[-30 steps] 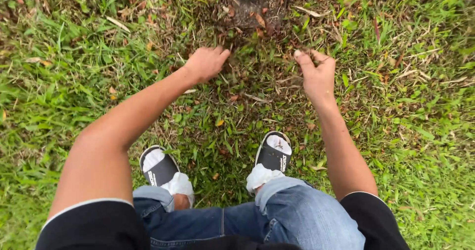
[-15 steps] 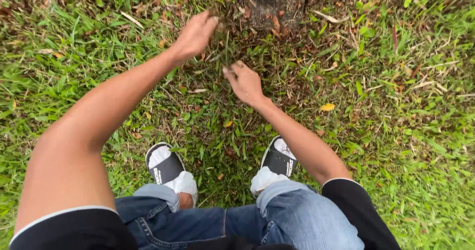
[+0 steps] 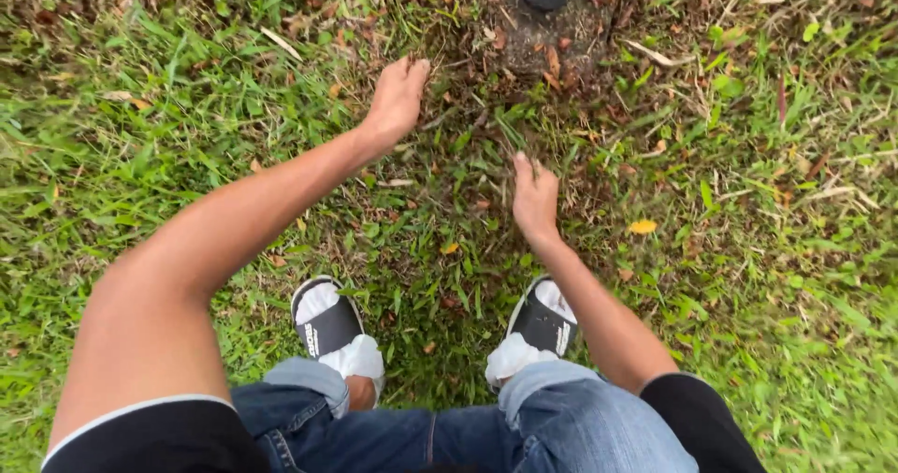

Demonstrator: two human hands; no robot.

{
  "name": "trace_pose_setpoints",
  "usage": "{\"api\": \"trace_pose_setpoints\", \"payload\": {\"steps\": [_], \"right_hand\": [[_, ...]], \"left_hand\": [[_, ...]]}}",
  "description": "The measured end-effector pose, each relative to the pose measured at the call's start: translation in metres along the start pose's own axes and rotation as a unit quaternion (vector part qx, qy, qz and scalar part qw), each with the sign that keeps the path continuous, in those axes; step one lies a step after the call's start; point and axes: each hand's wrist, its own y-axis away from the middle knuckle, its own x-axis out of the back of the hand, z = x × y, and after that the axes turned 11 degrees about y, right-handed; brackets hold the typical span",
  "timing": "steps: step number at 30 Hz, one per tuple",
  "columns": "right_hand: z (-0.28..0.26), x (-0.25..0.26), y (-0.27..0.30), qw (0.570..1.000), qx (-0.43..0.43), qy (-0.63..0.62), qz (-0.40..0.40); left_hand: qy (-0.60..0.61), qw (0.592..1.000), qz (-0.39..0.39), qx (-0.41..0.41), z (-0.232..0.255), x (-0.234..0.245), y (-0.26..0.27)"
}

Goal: Pulling grass and weeds by hand from the ground around plants and a stone structure.

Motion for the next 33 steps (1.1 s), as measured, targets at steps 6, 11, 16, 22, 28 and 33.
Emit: {"api": "trace_pose_setpoints", "payload": {"steps": [6,11,16,22,28,33], "right_hand": [[-0.075,0.058,0.042,0.990,0.078,-0.109,0.049],[-0.126,0.069,0.003,0.990,0.134,-0.024,-0.033],[-0.109,-0.022,-0.055,0.831,0.495,0.232,0.100],[-0.110,-0.060,-0.087,0.942,0.221,0.247,-0.056],[-0.104,-0.048,-0.055,0.981,0.177,0.077,0.013],[-0.156,0.005,-0.014,0.990,0.136,0.002,-0.036]], "left_hand": [[0.014,0.999,0.051,0.011,-0.003,0.015,-0.005],[-0.005,0.998,0.030,-0.061,0.022,-0.002,-0.008],[-0.010,0.990,-0.003,-0.143,0.109,0.028,0.014],[-0.011,0.992,0.034,-0.117,0.101,0.079,0.004],[-0.120,0.987,0.048,-0.094,0.056,0.090,-0.029],[-0.228,0.961,0.035,-0.154,0.040,0.048,-0.056]]}}
